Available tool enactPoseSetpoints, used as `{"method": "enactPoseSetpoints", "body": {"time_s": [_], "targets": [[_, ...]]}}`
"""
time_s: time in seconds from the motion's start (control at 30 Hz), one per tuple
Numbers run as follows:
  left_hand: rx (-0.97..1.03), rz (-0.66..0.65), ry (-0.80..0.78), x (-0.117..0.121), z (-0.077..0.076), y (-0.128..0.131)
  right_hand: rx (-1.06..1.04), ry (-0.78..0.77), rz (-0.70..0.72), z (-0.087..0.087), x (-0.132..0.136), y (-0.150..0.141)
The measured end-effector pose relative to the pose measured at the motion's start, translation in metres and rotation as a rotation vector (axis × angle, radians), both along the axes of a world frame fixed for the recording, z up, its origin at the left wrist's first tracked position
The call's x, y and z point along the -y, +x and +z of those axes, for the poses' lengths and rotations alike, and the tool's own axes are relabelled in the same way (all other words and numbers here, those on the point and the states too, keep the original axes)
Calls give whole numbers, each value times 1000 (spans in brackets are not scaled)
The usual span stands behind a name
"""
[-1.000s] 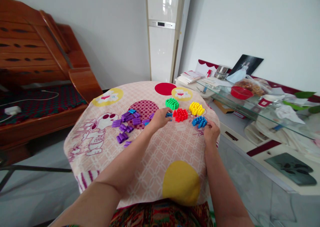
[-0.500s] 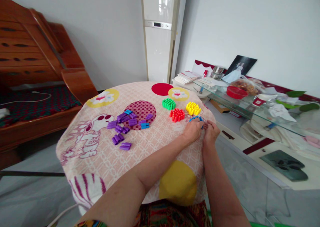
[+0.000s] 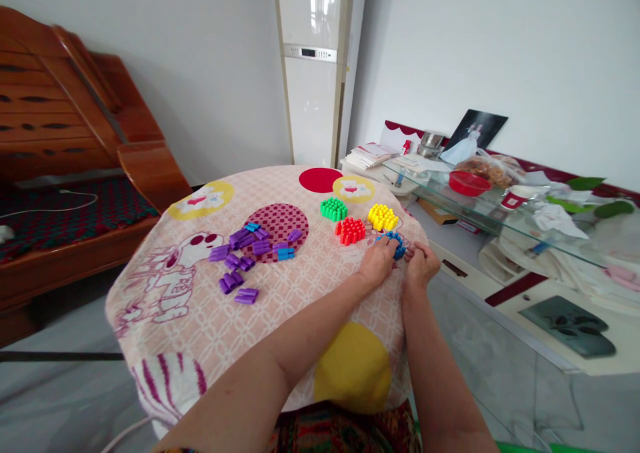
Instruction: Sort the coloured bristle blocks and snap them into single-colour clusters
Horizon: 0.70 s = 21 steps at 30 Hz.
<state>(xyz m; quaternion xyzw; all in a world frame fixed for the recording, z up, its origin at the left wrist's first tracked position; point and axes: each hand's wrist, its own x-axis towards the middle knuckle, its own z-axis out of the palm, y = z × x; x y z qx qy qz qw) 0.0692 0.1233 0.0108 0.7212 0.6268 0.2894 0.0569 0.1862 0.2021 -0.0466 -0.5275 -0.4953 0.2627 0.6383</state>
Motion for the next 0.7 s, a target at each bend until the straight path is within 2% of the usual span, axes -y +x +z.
{"method": "enactPoseSetpoints", "body": {"time_s": [0.07,0.13,0.3,0.53,0.7], "targets": [[15,-7,-11,5,0,-3,-49,-36,-36,3,3,-1],[0,-58,-19,8,-2,-4,-12,-46,-34,4,3,-1],[-132,-173,-27,9,-12,1,49,-46,-33,4,1,1],[-220,-135,-49,6,-15,4,5,-80,16,3,0,2],[-95,-81,-17,11,-13,2,-4,-83,10,3,1,2]]}}
